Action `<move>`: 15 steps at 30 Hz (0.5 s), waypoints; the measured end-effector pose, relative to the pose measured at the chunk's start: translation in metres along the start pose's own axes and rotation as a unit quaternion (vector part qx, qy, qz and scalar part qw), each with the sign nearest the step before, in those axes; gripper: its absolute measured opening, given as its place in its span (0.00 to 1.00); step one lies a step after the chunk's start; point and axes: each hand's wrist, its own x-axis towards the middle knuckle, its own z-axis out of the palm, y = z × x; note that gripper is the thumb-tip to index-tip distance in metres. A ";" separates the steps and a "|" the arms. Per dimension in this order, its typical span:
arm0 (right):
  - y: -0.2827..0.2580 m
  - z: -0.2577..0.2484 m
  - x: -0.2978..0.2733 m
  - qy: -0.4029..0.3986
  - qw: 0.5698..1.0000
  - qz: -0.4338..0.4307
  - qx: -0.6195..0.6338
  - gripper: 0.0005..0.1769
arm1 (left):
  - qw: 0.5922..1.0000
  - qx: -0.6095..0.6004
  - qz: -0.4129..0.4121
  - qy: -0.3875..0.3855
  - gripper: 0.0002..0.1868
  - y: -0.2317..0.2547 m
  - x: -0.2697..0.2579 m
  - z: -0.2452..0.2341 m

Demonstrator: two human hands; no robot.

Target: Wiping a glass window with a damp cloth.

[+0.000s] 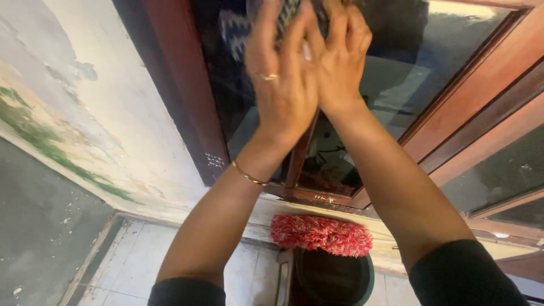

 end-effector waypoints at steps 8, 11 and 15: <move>-0.011 0.001 -0.064 -0.028 0.989 -0.053 0.132 0.19 | 0.985 -0.110 -0.047 -0.122 0.38 -0.052 -0.072 0.040; 0.016 -0.014 -0.089 -0.061 0.984 -0.044 0.162 0.22 | 0.988 -0.082 -0.040 -0.125 0.47 -0.059 -0.084 0.051; 0.066 -0.023 -0.116 -0.008 0.989 0.118 0.093 0.29 | 0.996 0.023 -0.070 -0.058 0.57 -0.039 -0.075 0.076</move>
